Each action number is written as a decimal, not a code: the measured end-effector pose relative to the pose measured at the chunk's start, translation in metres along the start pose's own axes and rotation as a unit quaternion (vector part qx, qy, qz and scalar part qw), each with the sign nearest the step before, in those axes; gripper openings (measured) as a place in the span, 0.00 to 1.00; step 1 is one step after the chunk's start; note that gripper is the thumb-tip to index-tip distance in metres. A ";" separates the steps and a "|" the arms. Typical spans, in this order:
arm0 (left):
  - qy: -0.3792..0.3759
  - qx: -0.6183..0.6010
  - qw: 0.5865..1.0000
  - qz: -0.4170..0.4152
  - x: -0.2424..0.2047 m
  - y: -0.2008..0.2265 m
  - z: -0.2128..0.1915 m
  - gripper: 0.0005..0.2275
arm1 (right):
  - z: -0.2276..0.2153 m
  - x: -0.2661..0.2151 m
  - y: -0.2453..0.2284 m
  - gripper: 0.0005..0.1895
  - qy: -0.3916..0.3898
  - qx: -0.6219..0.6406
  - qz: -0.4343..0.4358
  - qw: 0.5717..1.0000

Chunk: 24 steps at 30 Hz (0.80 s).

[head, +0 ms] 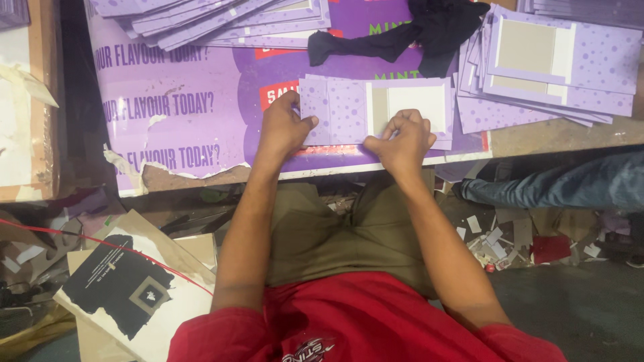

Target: The person sits on the floor and repeatedly folds small purple paper sheets by hand, stacking the finished pieces into a pile. The person occasionally adjusts the stack and continues folding individual sheets.

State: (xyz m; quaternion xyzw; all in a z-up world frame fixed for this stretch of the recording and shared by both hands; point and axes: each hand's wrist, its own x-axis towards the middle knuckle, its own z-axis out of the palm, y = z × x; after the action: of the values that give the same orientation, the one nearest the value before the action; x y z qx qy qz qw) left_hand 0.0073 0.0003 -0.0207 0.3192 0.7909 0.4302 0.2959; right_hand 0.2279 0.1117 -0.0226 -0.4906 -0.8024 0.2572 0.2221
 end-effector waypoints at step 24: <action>-0.001 -0.112 0.977 0.184 -0.050 0.109 0.053 0.16 | 0.043 0.085 0.046 0.06 0.052 0.004 -0.049 0.997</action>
State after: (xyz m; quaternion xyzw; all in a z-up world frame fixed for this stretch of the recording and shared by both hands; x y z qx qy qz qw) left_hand 0.1048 0.0351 0.0595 0.4241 0.6650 0.5630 0.2468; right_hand 0.1970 0.1980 -0.0760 -0.4624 -0.8120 0.2227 0.2780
